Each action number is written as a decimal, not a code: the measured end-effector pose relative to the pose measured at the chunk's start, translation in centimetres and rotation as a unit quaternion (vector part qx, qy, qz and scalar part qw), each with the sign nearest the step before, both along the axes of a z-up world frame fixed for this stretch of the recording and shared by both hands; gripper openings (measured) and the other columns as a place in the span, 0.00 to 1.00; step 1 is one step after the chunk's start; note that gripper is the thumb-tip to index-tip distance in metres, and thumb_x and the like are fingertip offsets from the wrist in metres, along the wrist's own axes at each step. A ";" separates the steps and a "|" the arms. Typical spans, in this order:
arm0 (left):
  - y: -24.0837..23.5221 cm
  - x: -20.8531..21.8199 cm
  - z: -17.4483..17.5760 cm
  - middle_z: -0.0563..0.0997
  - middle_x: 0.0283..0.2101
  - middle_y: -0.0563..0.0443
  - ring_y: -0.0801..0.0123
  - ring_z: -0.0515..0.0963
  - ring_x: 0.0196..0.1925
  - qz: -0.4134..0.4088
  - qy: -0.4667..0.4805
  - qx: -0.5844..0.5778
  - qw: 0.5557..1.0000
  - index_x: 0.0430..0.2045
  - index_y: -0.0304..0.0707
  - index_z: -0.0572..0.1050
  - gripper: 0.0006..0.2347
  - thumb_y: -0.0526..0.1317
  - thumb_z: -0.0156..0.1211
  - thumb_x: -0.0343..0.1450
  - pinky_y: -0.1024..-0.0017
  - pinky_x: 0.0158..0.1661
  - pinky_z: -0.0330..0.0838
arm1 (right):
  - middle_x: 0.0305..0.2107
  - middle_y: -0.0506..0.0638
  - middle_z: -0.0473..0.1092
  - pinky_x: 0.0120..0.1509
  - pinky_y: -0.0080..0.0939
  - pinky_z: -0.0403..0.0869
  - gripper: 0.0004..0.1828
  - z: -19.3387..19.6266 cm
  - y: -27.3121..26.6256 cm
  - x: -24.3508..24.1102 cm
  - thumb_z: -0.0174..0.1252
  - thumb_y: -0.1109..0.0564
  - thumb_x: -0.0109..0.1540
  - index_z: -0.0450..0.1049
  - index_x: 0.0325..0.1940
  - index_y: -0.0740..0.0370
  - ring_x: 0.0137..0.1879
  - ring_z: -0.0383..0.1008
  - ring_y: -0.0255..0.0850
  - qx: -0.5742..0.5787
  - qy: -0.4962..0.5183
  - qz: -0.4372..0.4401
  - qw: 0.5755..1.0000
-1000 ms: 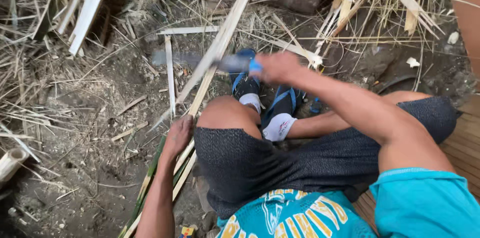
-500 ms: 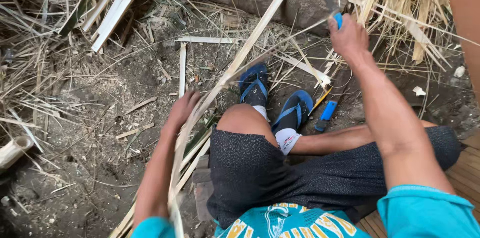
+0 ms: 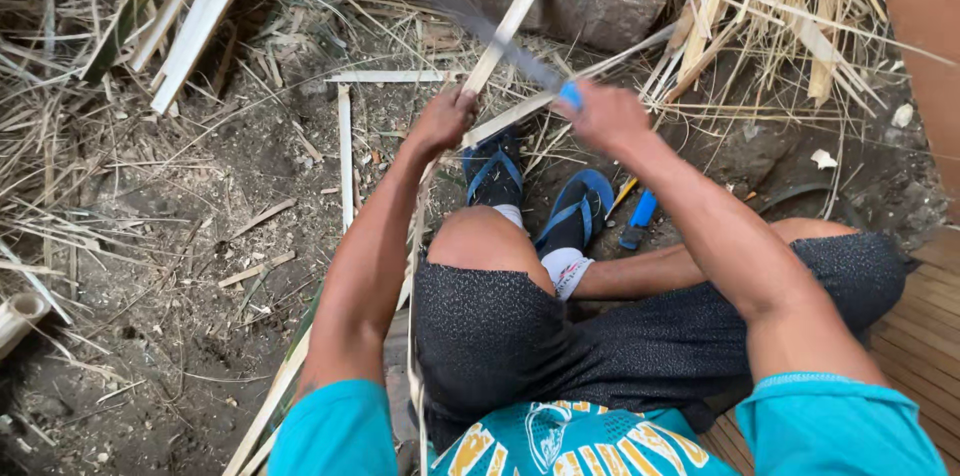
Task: The person sits on a low stool and uses a machete to split long bamboo poles into thin strips. They hold the bamboo with their left hand and strike it repeatedly with the machete in their right hand, separating the material into smaller pieces.
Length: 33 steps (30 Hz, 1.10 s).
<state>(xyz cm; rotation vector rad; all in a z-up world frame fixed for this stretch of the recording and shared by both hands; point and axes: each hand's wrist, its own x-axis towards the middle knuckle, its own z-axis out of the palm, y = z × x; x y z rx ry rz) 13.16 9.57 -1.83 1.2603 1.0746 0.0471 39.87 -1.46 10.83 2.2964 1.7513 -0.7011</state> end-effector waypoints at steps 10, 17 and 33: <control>-8.2 -11.4 5.4 0.77 0.26 0.42 0.59 0.76 0.29 0.006 0.076 0.083 0.994 0.33 0.33 0.76 0.19 0.51 0.45 0.78 0.60 0.33 0.70 | 0.39 0.69 0.75 0.50 0.65 0.74 0.30 0.9 1.3 0.2 0.46 0.32 0.72 0.70 0.54 0.62 0.46 0.76 0.67 -0.023 0.002 0.027 0.999; -13.3 -22.1 12.7 0.76 0.26 0.41 0.56 0.73 0.29 -0.021 0.167 -0.003 0.986 0.36 0.35 0.75 0.18 0.51 0.43 0.77 0.57 0.33 0.70 | 0.40 0.71 0.74 0.50 0.65 0.73 0.31 1.9 2.0 4.5 0.48 0.31 0.71 0.71 0.57 0.62 0.48 0.75 0.69 -0.010 -0.036 -0.079 0.996; -24.0 -38.9 12.7 0.76 0.24 0.39 0.60 0.73 0.30 0.036 0.285 -0.026 0.957 0.27 0.29 0.74 0.23 0.55 0.44 0.76 0.60 0.36 0.71 | 0.31 0.58 0.75 0.45 0.60 0.74 0.29 -2.4 1.2 19.3 0.43 0.37 0.79 0.73 0.45 0.65 0.35 0.74 0.45 0.187 0.041 -0.421 0.886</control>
